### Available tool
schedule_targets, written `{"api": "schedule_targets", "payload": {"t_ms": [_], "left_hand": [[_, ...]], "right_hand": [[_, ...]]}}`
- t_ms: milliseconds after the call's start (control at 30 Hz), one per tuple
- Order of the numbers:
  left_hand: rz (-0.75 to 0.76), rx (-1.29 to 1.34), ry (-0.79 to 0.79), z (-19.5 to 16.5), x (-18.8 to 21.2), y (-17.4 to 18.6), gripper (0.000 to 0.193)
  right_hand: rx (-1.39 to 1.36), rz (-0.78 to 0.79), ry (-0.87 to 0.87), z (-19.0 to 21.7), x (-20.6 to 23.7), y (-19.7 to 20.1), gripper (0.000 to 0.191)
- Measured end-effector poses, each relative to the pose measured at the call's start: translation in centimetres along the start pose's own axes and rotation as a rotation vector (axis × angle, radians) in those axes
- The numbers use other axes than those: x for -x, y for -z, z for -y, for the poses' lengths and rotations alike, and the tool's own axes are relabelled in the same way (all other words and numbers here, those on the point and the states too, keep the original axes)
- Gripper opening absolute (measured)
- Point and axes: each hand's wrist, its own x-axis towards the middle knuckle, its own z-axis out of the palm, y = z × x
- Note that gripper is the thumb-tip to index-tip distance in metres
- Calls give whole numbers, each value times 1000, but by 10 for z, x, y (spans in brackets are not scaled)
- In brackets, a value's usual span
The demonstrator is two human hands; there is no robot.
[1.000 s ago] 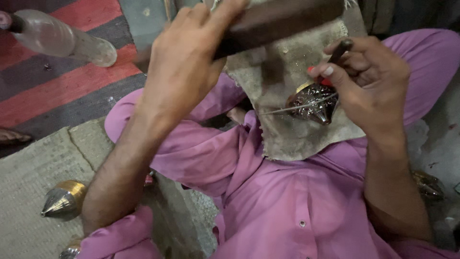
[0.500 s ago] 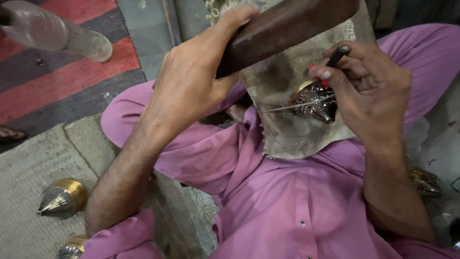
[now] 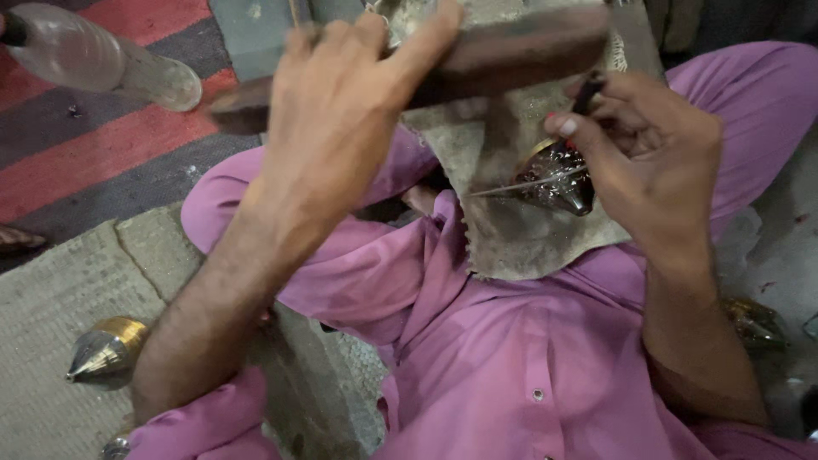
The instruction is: The person uses a hammer and chisel to engrave a decorative pattern onto a small metal object. They repeatedly tap the chisel to create indentations and occasionally adjust the object's position.
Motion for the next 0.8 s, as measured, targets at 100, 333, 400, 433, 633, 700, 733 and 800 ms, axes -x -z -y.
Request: {"api": "schedule_targets", "payload": {"t_ms": [100, 333, 400, 433, 633, 700, 733, 800], "left_hand": [[37, 34, 71, 5, 11, 4, 61], [391, 854, 542, -2, 74, -29, 63], [384, 839, 482, -12, 84, -47, 68], [381, 831, 457, -18, 89, -52, 71], [-26, 457, 409, -88, 66, -52, 81], [-80, 457, 248, -116, 44, -53, 83], [-85, 450, 194, -129, 33, -55, 82], [-94, 433, 91, -150, 14, -62, 81]], "right_hand": [[-81, -78, -6, -26, -1, 9, 12], [-685, -324, -187, -101, 16, 52, 9], [-681, -326, -180, -108, 23, 57, 9], [-680, -323, -179, -109, 26, 58, 10], [-512, -222, -141, -88, 32, 57, 10], [-524, -205, -111, -80, 33, 59, 11], [-534, -201, -96, -77, 33, 61, 11], [-523, -207, -96, -73, 36, 64, 11]]}}
